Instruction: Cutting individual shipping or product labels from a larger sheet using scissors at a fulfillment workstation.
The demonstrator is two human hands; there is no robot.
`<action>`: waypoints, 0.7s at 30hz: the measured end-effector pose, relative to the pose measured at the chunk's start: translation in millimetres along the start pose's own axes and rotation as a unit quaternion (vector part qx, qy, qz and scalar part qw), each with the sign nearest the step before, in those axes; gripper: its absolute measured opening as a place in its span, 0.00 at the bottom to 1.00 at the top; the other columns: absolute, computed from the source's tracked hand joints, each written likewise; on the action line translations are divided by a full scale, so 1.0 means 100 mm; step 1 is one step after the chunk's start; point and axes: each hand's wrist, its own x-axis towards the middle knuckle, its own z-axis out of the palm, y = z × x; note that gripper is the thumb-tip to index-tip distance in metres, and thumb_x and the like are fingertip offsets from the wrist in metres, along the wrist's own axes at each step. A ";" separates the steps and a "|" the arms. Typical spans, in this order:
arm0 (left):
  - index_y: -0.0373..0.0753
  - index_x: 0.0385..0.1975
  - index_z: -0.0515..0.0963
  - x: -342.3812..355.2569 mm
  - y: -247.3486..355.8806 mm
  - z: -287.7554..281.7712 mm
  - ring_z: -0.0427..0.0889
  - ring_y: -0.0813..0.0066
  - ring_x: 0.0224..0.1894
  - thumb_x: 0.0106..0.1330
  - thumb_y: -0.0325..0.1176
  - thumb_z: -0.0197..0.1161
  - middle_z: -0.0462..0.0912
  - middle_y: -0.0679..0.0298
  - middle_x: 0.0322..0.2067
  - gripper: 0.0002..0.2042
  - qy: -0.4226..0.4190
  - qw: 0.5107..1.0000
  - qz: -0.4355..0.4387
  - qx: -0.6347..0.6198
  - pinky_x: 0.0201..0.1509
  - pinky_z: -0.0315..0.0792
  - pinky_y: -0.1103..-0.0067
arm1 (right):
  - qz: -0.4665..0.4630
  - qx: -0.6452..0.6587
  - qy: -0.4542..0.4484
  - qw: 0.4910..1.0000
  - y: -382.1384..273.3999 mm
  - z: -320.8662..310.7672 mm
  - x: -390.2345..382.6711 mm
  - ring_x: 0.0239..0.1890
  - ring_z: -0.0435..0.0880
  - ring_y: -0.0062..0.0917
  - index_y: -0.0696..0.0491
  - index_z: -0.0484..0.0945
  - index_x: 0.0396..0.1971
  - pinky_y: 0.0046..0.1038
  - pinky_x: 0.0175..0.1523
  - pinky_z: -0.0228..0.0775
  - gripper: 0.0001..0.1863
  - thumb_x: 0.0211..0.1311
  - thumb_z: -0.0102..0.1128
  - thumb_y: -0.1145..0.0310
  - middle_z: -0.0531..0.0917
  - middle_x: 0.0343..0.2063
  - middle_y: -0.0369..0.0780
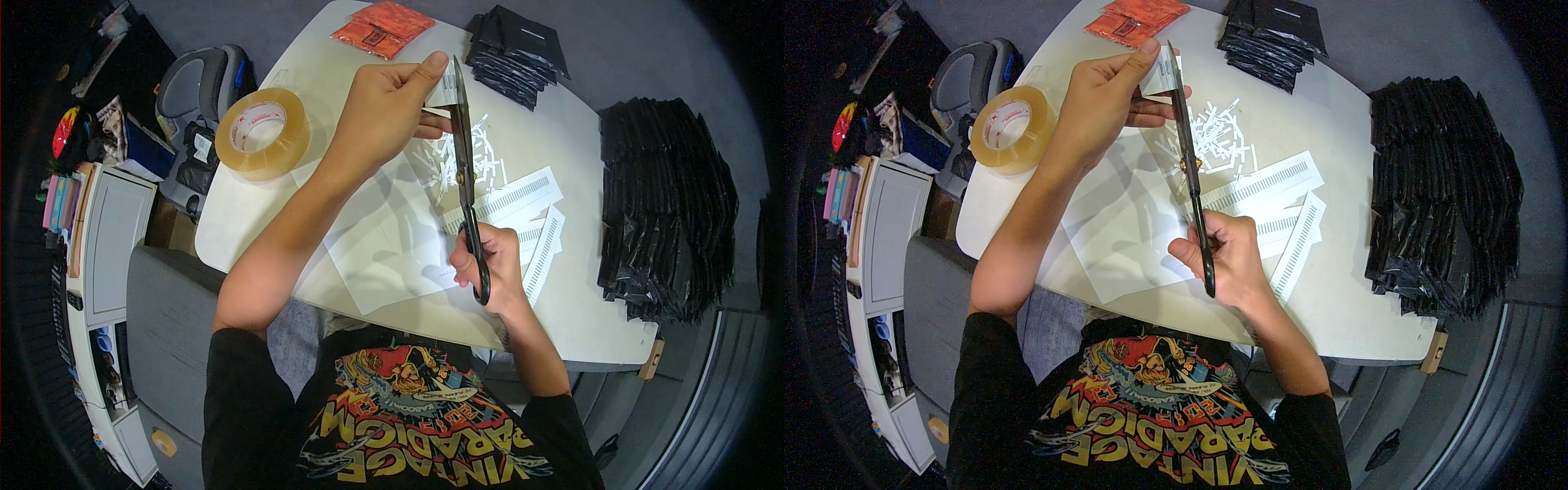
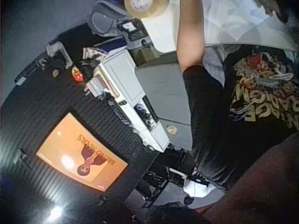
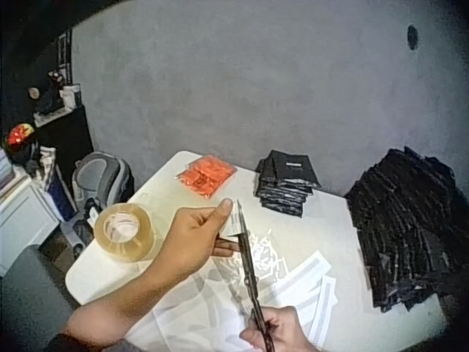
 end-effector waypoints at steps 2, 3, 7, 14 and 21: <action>0.32 0.39 0.80 -0.01 0.00 0.00 0.89 0.74 0.28 0.74 0.53 0.54 0.88 0.52 0.34 0.25 0.000 1.000 0.002 -0.004 0.31 0.83 0.84 | 0.001 -0.003 -0.001 1.000 0.00 0.00 0.00 0.17 0.66 0.13 0.56 0.73 0.17 0.22 0.22 0.57 0.24 0.57 0.75 0.55 0.70 0.10 0.30; 0.32 0.38 0.81 -0.01 0.01 0.01 0.89 0.74 0.28 0.74 0.54 0.54 0.88 0.52 0.34 0.25 0.001 1.000 0.003 -0.003 0.31 0.83 0.84 | 0.002 -0.006 -0.001 1.000 0.00 0.00 0.00 0.17 0.65 0.13 0.57 0.73 0.17 0.22 0.22 0.57 0.24 0.57 0.75 0.55 0.70 0.10 0.30; 0.32 0.38 0.81 -0.01 0.01 0.01 0.89 0.74 0.28 0.74 0.54 0.55 0.88 0.52 0.34 0.25 0.001 1.000 0.011 0.002 0.32 0.83 0.84 | -0.005 -0.015 0.002 1.000 0.00 0.00 0.00 0.17 0.65 0.13 0.57 0.73 0.17 0.22 0.22 0.57 0.24 0.57 0.75 0.55 0.69 0.10 0.30; 0.31 0.38 0.81 -0.01 0.01 0.00 0.89 0.74 0.28 0.74 0.55 0.54 0.88 0.52 0.34 0.26 -0.003 1.000 0.006 0.005 0.32 0.83 0.84 | 0.001 -0.019 0.004 1.000 0.02 0.00 0.00 0.17 0.64 0.13 0.57 0.74 0.18 0.22 0.22 0.56 0.24 0.57 0.75 0.54 0.68 0.10 0.30; 0.31 0.38 0.81 0.00 -0.01 0.01 0.89 0.73 0.29 0.74 0.54 0.55 0.88 0.51 0.34 0.26 -0.002 1.000 0.005 0.003 0.33 0.84 0.84 | 0.001 -0.026 0.010 1.000 0.03 0.00 0.00 0.16 0.64 0.13 0.57 0.74 0.18 0.22 0.22 0.56 0.23 0.58 0.74 0.55 0.68 0.09 0.30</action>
